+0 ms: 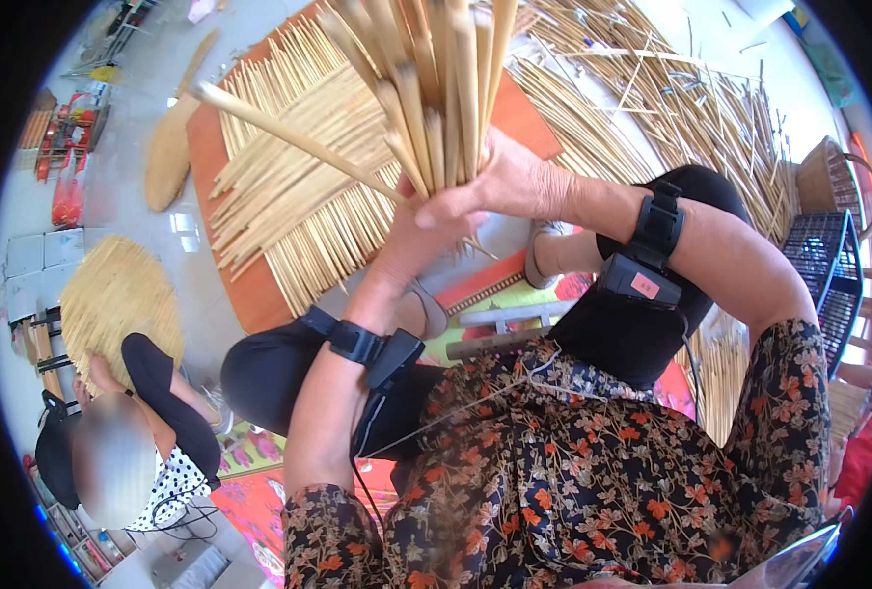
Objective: The person sits on the floor and weaves thin bamboo strips into a flat mat. They repeatedly pick up bundles of strips, align them, and interlace them into the growing weave on a wooden board.
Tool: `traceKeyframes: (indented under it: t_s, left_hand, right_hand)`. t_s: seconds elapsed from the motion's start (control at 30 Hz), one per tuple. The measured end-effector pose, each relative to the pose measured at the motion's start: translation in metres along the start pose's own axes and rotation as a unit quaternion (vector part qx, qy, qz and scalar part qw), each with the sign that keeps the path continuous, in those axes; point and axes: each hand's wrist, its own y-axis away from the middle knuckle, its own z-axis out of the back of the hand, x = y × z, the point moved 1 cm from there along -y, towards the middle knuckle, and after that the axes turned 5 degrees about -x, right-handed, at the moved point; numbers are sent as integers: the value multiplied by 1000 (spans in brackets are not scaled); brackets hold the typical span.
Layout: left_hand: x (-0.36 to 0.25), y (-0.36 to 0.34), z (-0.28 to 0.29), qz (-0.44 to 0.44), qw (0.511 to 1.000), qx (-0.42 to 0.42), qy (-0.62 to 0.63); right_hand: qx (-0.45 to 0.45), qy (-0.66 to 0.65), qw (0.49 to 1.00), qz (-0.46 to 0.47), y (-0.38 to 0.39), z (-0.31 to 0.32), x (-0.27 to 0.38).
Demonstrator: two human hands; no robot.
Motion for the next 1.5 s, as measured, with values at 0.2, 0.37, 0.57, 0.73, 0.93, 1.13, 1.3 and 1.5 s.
traceKeyframes:
  t_s: [0.2, 0.37, 0.57, 0.73, 0.93, 1.13, 1.3, 1.5]
  left_hand:
    - [-13, 7, -4, 41, 986, -88, 137]
    - [40, 3, -12, -23, 998, -64, 1]
    - [33, 7, -18, 69, 993, -77, 49]
    - [50, 9, -29, 13, 995, -57, -85]
    - [-21, 8, -38, 33, 993, -85, 80]
    - [-98, 0, -27, -11, 989, -69, 134]
    - [-163, -30, -6, -38, 995, -29, 91]
    - [-264, -55, 39, -52, 995, -6, -87]
  right_hand:
    - [31, -18, 999, -35, 1, 4, -17]
    - [29, -72, 996, -33, -1, -4, -6]
    - [2, -48, 997, -60, 6, -2, -5]
    - [13, -55, 996, -69, 10, -2, -26]
    - [28, -36, 996, -74, 15, 13, 15]
    - [-50, -129, 986, 92, 28, 48, 94]
    - [-223, -114, 943, 218, 22, 142, 141]
    - [-315, -91, 885, 329, 50, 204, 224]
